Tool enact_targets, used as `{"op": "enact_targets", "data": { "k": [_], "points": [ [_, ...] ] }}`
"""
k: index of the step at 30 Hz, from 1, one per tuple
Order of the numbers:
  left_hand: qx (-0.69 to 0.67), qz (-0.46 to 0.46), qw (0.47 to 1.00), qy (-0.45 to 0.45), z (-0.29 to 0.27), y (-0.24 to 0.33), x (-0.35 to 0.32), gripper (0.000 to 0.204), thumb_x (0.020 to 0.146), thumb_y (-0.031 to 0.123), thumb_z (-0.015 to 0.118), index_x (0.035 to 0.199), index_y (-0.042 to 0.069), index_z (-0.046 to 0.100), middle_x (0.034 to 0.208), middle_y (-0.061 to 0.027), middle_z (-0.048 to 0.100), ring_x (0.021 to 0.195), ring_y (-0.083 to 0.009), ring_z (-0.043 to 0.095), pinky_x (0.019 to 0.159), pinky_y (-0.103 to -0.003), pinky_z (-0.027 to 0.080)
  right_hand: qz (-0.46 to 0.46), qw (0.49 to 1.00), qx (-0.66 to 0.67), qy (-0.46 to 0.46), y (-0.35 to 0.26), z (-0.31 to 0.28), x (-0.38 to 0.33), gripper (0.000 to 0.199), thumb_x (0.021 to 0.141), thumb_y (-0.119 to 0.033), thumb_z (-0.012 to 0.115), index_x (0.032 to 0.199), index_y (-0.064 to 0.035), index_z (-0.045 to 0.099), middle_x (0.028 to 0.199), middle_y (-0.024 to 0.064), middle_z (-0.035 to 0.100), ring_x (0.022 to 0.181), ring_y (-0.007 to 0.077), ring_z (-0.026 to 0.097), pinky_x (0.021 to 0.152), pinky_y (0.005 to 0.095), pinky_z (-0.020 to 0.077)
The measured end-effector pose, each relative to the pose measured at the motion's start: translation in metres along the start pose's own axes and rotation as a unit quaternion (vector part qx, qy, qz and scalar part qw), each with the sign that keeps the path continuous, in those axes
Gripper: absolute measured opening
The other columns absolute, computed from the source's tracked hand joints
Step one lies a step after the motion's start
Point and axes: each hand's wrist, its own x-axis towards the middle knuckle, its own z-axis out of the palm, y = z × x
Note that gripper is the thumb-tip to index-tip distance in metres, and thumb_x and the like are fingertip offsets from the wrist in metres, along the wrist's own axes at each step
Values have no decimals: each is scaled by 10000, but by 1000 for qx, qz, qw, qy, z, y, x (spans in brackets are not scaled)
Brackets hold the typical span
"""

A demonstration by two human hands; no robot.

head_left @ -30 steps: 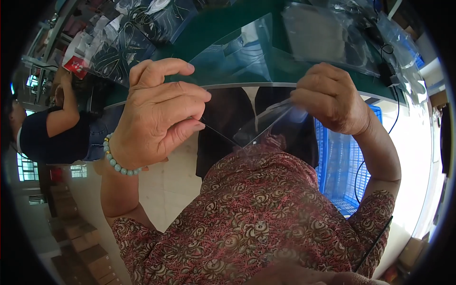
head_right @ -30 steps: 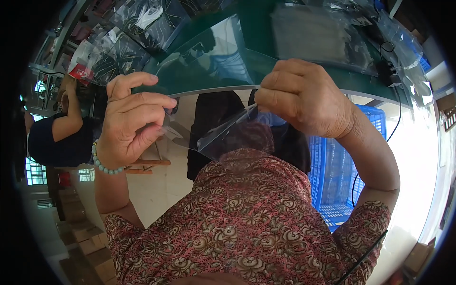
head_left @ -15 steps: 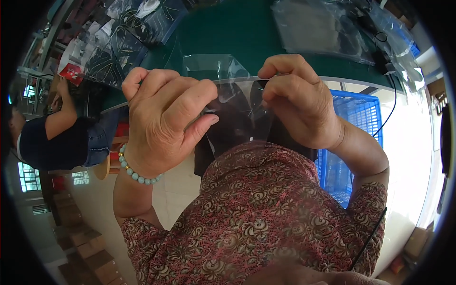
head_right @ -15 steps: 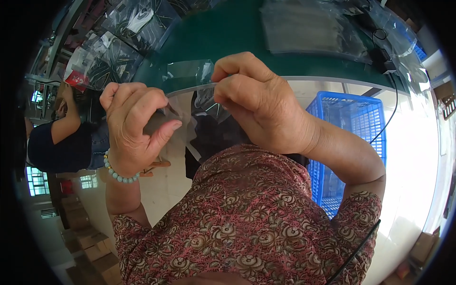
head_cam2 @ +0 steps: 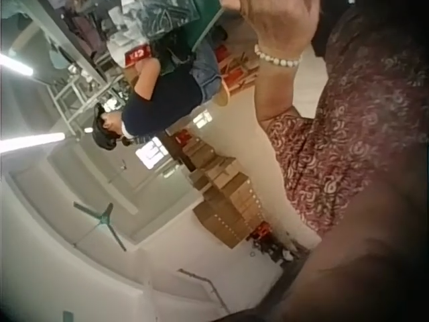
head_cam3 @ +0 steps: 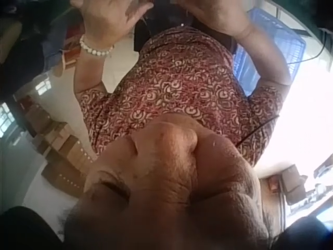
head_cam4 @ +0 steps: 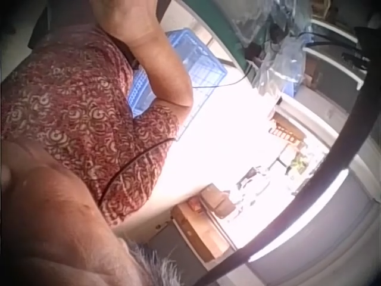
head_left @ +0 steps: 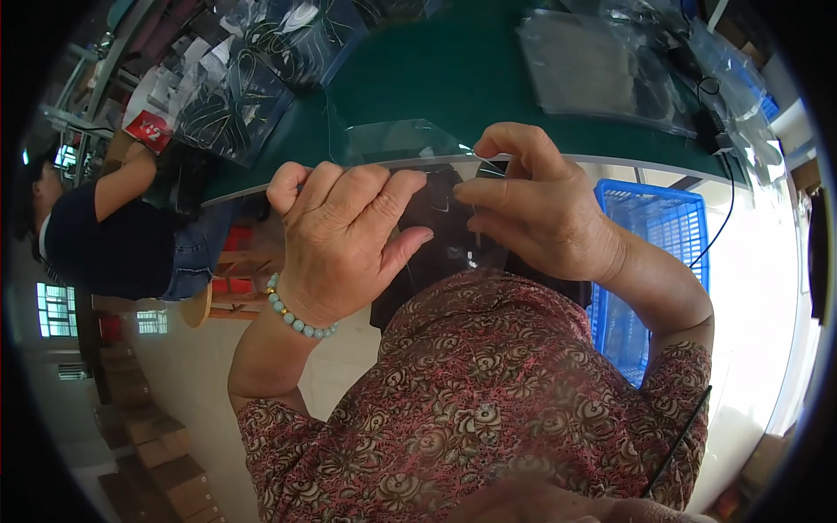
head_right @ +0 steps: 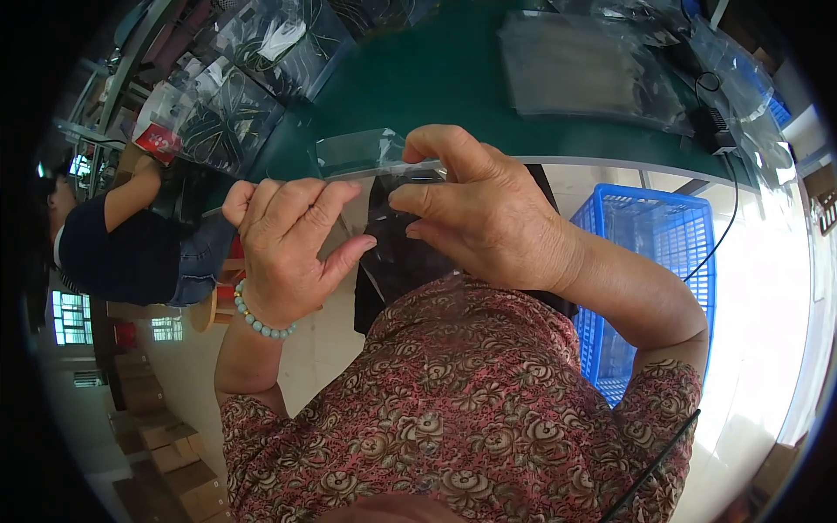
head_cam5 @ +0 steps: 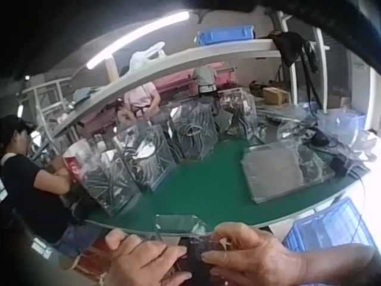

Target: Folding transparent plastic sheets and placing them into a blue plastic storage basket.

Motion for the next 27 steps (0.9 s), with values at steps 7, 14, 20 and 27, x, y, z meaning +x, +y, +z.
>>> {"op": "enact_targets", "data": {
  "k": [7,14,20,27],
  "points": [
    [-5,10,1000,-1,-6,4,-1,335,634,299,829,906,145,707,924,33,574,850,-172,511,882,-420,272,10,999,36,-19,3,0,8,380,703,-63,807,1061,-48,682,1078,139,653,845,294,640,718,386,513],
    [-27,2,999,-20,-12,5,-8,272,617,265,826,809,128,690,968,27,571,923,-188,519,891,-434,280,10,996,-10,-92,-6,-1,12,365,716,-130,798,1065,-79,704,865,66,701,927,279,616,835,405,449],
    [-76,7,996,-38,-10,7,-8,202,601,197,810,711,121,659,1054,28,571,1015,-199,491,905,-439,286,-1,995,7,-98,-3,5,12,225,728,-131,781,946,-104,732,799,37,668,1020,236,539,904,400,386],
    [-50,43,998,-6,-4,12,-7,204,591,201,792,760,137,696,1102,47,583,1024,-196,488,905,-420,294,-64,993,50,-84,11,-5,20,177,703,-117,768,870,-109,711,743,15,630,958,248,563,896,420,380]
  ]
}}
